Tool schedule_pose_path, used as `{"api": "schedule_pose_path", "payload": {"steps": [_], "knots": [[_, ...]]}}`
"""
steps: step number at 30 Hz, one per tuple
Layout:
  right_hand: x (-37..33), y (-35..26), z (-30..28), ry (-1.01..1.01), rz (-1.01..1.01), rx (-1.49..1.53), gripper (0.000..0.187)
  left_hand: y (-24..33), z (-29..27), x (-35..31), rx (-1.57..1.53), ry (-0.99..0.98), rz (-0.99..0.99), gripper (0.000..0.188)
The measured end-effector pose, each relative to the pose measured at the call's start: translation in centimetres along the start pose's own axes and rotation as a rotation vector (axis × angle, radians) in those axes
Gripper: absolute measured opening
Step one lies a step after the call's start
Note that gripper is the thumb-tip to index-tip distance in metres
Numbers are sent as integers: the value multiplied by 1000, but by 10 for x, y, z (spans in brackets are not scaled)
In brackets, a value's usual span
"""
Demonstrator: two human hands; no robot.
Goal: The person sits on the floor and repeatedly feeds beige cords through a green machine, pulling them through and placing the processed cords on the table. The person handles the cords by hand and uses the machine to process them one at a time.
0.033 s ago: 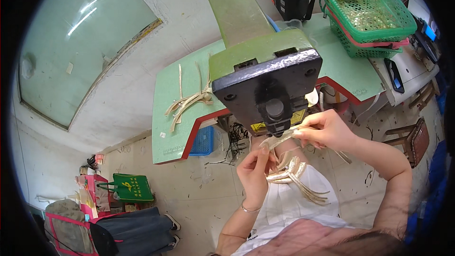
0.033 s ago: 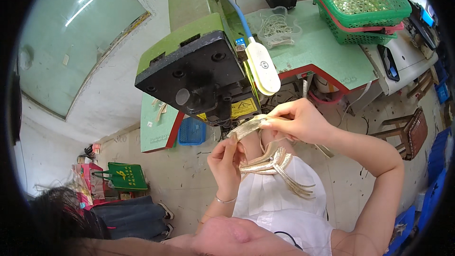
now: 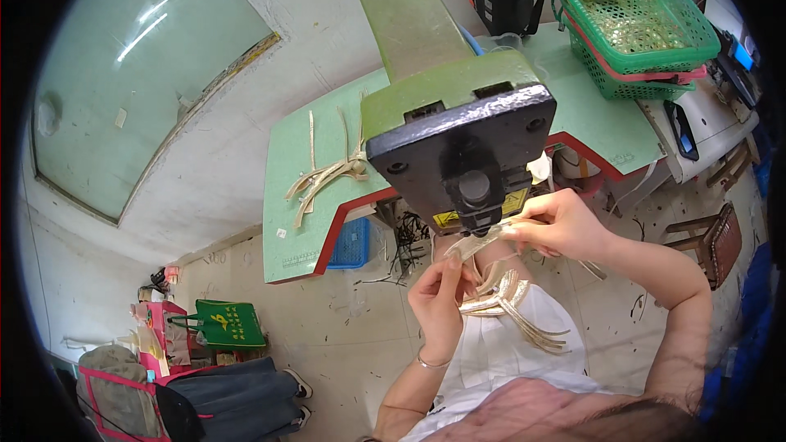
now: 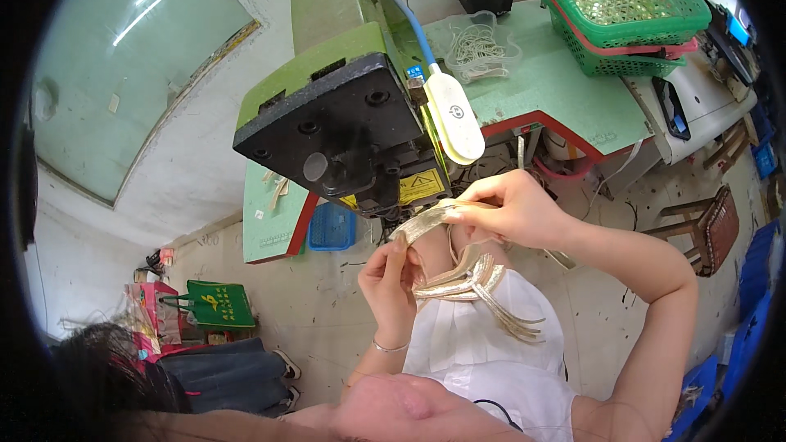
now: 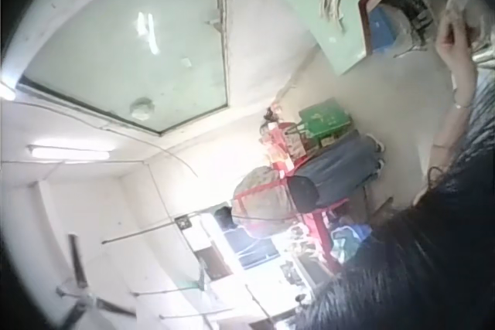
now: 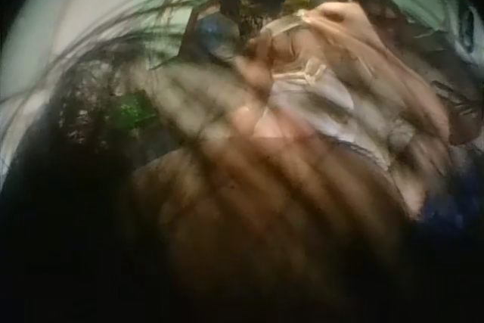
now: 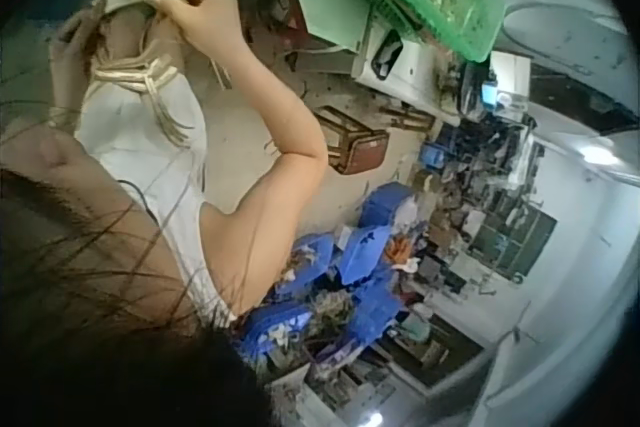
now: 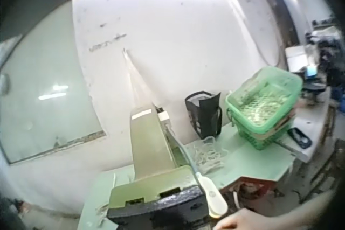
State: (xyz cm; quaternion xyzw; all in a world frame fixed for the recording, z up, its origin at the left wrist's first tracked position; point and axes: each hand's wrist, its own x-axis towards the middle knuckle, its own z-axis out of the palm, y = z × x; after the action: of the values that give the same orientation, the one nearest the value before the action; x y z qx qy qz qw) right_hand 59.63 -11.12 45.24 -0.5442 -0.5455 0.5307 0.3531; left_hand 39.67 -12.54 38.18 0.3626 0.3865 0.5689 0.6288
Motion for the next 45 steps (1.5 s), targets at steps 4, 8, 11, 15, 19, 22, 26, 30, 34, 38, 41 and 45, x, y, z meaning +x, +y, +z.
{"api": "schedule_pose_path", "payload": {"steps": [4,8,11,15,19,22,26,30,34,38,41,45], "knots": [[11,-3,8,-22,-116,-34,20,-8,-14,-6,-30,76,8,17],[25,-5,7,-87,-199,-233,26,-17,-13,4,138,160,206,14],[28,-21,8,-86,-291,-356,34,4,-9,22,530,-27,341,12],[37,-17,-2,-81,-385,-701,42,29,-10,38,754,-312,215,9],[32,-17,-30,30,-604,-618,42,26,-20,44,507,-310,116,9],[35,22,-60,139,-371,-562,44,21,-28,37,382,-242,100,10],[10,41,-38,-253,362,366,65,29,-29,41,410,-333,3,9],[-4,32,-28,-272,123,648,54,30,-27,43,516,-377,19,10],[-5,32,-32,-207,79,764,48,28,-17,40,460,-406,-35,10],[-3,36,-37,-101,18,489,36,23,-9,38,412,-382,-70,9],[-11,12,-25,48,5,77,31,22,-14,34,341,-334,-52,9],[3,29,-23,85,-382,-228,16,30,-19,24,305,-234,-23,10]]}}
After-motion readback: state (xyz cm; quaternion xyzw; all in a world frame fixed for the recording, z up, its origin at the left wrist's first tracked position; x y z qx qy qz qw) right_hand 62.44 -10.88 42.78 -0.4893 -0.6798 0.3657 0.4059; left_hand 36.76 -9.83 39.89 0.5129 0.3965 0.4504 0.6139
